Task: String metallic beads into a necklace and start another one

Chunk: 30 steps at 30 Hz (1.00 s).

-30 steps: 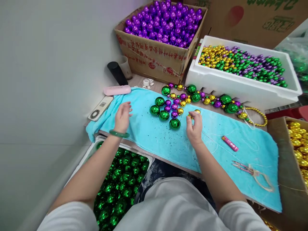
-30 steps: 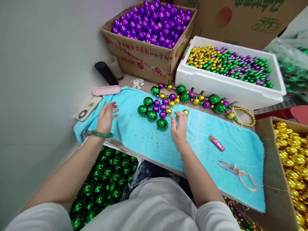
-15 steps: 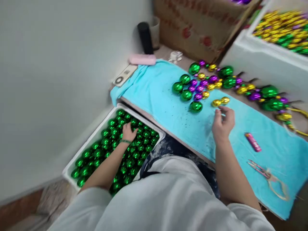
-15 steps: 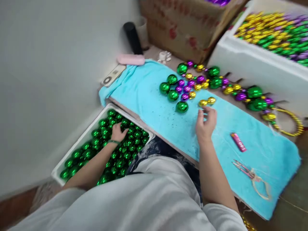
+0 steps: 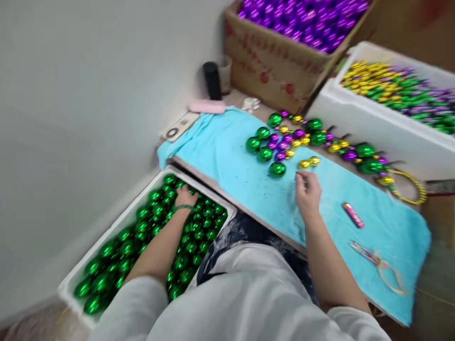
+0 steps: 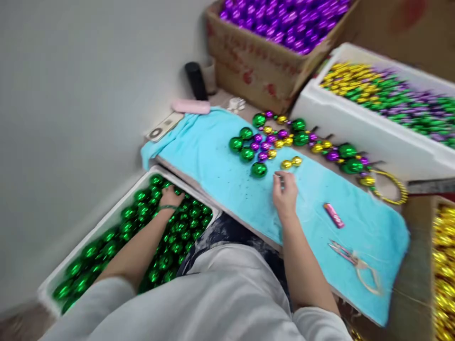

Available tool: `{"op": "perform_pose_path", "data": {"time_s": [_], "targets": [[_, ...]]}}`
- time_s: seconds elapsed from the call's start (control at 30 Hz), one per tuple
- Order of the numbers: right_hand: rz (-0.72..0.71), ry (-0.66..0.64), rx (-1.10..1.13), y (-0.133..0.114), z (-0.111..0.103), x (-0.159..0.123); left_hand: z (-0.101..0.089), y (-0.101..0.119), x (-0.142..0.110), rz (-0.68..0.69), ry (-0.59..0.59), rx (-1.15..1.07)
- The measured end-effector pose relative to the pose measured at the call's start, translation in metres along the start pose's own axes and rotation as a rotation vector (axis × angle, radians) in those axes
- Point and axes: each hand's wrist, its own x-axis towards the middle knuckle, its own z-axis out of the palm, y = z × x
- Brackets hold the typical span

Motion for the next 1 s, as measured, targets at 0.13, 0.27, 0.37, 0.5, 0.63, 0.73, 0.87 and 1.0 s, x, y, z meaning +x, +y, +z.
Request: {"op": "perform_pose_path", "data": {"time_s": [0.13,0.27,0.37,0.5,0.63,0.73,0.87,1.0], "targets": [[-0.004,0.075,-0.037,0.004,-0.029,0.008,-0.038,0.001,-0.038,0.193,0.174,-0.024],[0.143,0.161,-0.097,0.021,-0.053,0.007,-0.060,0.048,-0.063,0.666,0.323,-0.206],[0.197,0.074,-0.144,0.029,-0.065,0.007,-0.059,0.117,-0.058,0.826,0.249,-0.275],[0.205,-0.088,-0.261,0.042,-0.094,0.011,-0.042,0.191,-0.039,0.993,0.137,-0.259],[0.286,-0.095,-0.394,0.063,-0.138,0.014,-0.027,0.217,-0.020,1.021,0.093,-0.232],[0.300,-0.057,-0.454,0.080,-0.169,0.026,-0.021,0.222,-0.013,1.008,0.102,-0.246],[0.337,-0.006,-0.557,0.102,-0.214,0.070,-0.017,0.218,-0.014,0.962,0.128,-0.250],[0.450,0.102,-0.680,0.131,-0.264,0.138,-0.016,0.189,-0.026,0.813,0.118,-0.299]]}}
